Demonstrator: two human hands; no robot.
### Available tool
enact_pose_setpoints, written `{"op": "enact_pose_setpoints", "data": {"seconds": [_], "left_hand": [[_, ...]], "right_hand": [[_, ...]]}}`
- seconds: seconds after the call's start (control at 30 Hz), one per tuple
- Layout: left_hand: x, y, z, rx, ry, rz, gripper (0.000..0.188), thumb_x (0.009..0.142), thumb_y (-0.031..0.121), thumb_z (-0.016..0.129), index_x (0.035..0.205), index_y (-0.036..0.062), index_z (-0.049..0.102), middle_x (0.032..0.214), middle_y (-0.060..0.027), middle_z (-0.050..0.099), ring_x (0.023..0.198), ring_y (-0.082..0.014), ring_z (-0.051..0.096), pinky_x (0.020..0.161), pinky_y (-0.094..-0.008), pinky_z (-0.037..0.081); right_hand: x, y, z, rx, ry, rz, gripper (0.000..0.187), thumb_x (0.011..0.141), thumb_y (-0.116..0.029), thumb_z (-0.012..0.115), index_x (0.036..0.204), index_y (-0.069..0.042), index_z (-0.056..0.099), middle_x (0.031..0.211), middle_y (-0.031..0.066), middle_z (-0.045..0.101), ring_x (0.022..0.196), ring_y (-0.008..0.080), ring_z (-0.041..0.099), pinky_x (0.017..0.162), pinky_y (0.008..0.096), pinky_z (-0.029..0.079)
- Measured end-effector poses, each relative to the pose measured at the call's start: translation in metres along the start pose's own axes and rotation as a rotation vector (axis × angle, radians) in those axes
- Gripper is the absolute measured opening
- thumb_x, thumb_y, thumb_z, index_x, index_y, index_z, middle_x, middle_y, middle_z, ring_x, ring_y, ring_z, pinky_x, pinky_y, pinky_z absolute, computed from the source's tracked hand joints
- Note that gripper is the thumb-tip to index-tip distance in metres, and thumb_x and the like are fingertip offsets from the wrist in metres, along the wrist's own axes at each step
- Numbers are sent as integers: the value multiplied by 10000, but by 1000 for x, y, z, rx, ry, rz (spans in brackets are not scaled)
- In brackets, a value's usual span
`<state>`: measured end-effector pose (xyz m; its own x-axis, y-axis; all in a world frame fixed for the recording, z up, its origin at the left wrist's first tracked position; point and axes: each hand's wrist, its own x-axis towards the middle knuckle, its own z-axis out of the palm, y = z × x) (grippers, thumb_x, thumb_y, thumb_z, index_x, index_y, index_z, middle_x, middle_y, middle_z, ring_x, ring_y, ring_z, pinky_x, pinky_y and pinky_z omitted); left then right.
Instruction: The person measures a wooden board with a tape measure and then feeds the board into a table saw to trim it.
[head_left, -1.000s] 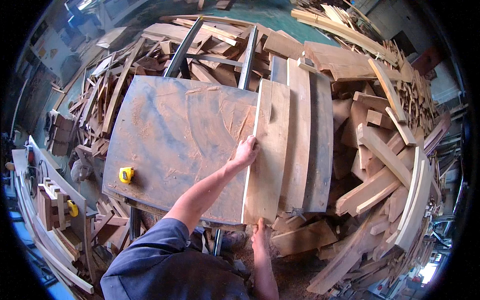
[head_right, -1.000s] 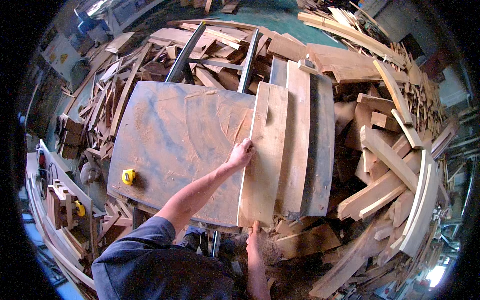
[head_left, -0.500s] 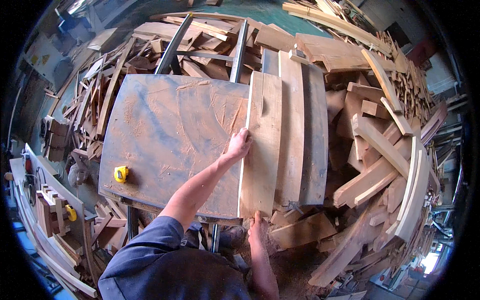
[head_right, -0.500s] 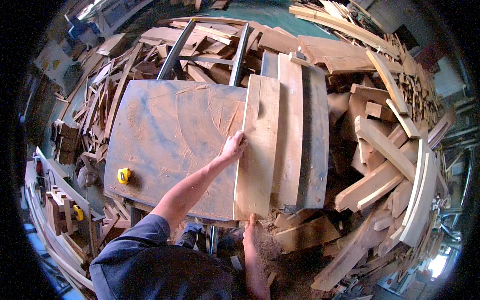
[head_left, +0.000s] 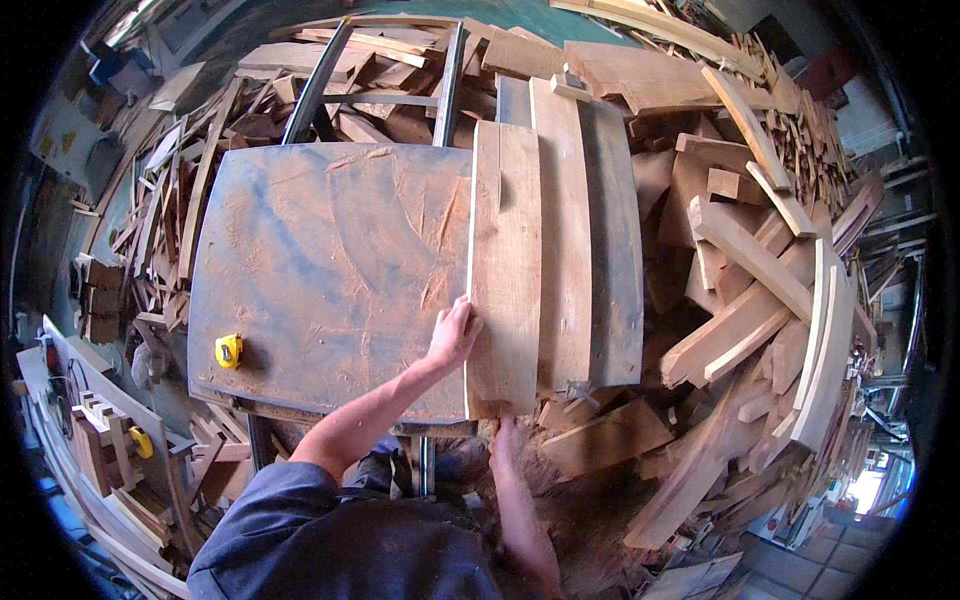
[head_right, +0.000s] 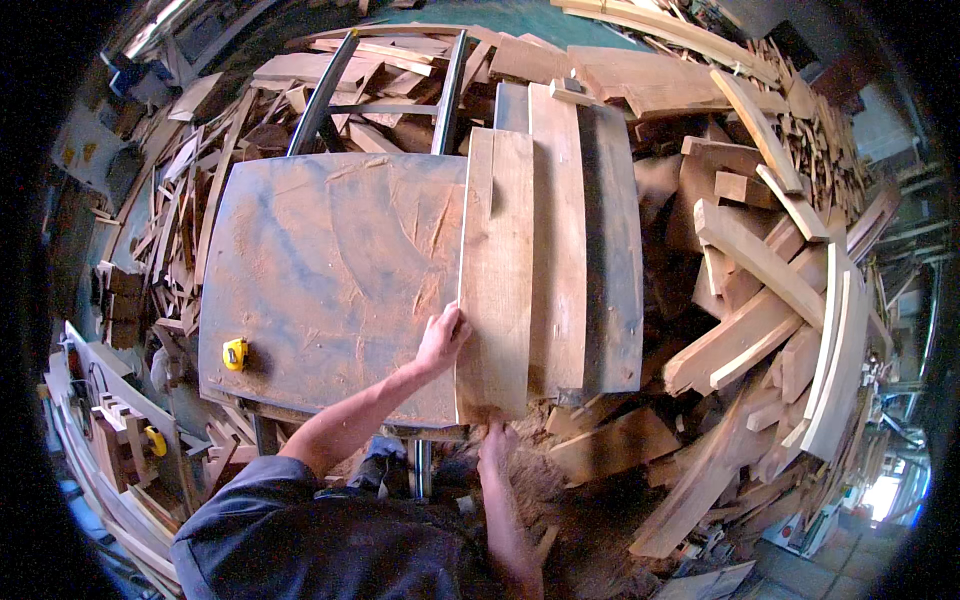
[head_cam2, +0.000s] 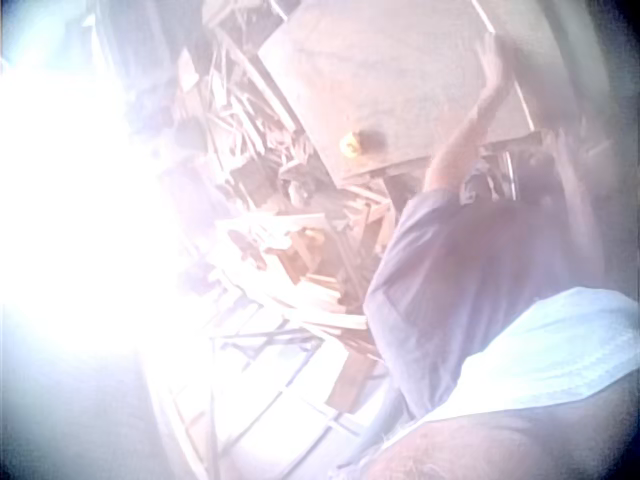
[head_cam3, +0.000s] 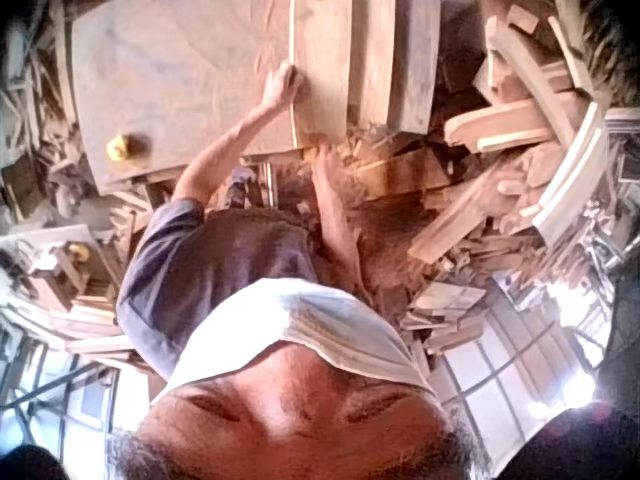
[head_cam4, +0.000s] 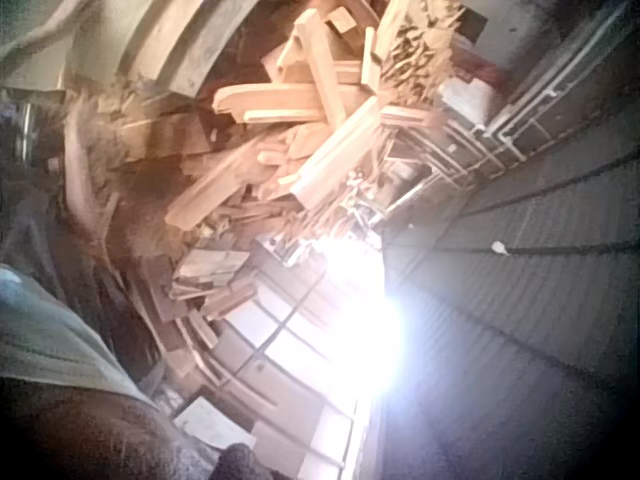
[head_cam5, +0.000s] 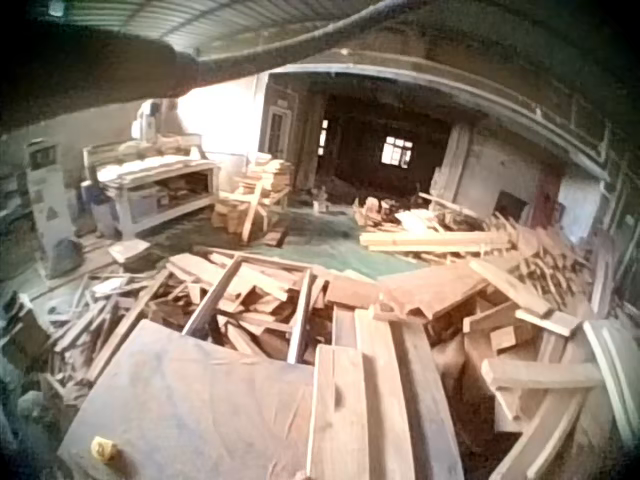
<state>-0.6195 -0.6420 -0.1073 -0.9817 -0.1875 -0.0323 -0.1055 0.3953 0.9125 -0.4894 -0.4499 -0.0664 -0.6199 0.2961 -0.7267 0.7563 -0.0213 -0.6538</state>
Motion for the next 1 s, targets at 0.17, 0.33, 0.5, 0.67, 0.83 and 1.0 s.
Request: {"op": "enact_pose_setpoints", "data": {"seconds": [0.17, 0.33, 0.5, 0.67, 0.83, 1.0], "left_hand": [[-11, 26, 3, 35, 54, 27, 181, 876, 99, 571, 1010, 14, 484, 1107, -158, 547, 919, -380, 534, 842, -446, 406], [-7, 24, -3, 35, 70, 85, 182, 857, 79, 573, 1003, 15, 485, 1100, -156, 552, 925, -375, 544, 851, -440, 402], [-3, 20, -2, 0, 49, 95, 206, 848, 77, 593, 1005, 10, 477, 1167, -157, 539, 947, -403, 516, 845, -460, 411], [0, 23, 2, -8, 89, 88, 210, 851, 84, 598, 1009, 12, 479, 1119, -162, 538, 947, -410, 514, 844, -461, 414], [5, 14, 0, 20, 53, 62, 233, 857, 94, 598, 1043, 11, 484, 1131, -168, 539, 967, -423, 512, 861, -471, 415], [9, 20, -2, 12, 51, 94, 228, 867, 102, 586, 1048, 9, 484, 1173, -168, 534, 979, -429, 512, 870, -472, 414]], "right_hand": [[21, 22, -5, -80, 106, -56, 393, 946, -394, 555, 768, -44, 538, 558, 7, 446, 396, 108, 378, 346, 293, 251], [6, -2, -1, -68, 19, -7, 397, 950, -352, 526, 895, 31, 615, 684, 57, 563, 508, 127, 460, 404, 318, 344], [8, -7, 0, -52, -17, -41, 364, 959, -335, 520, 886, 9, 613, 685, 25, 553, 520, 113, 452, 425, 288, 368], [9, -12, 1, -28, 5, -53, 340, 938, -292, 575, 841, 32, 608, 713, 27, 564, 615, 109, 510, 516, 262, 423], [8, -16, 12, 121, 53, -123, 354, 931, -293, 607, 836, 49, 607, 748, 47, 571, 645, 117, 530, 526, 264, 431], [24, -6, 8, 128, 20, -148, 377, 937, -310, 600, 815, 46, 589, 687, 42, 542, 578, 120, 507, 494, 274, 410]]}}
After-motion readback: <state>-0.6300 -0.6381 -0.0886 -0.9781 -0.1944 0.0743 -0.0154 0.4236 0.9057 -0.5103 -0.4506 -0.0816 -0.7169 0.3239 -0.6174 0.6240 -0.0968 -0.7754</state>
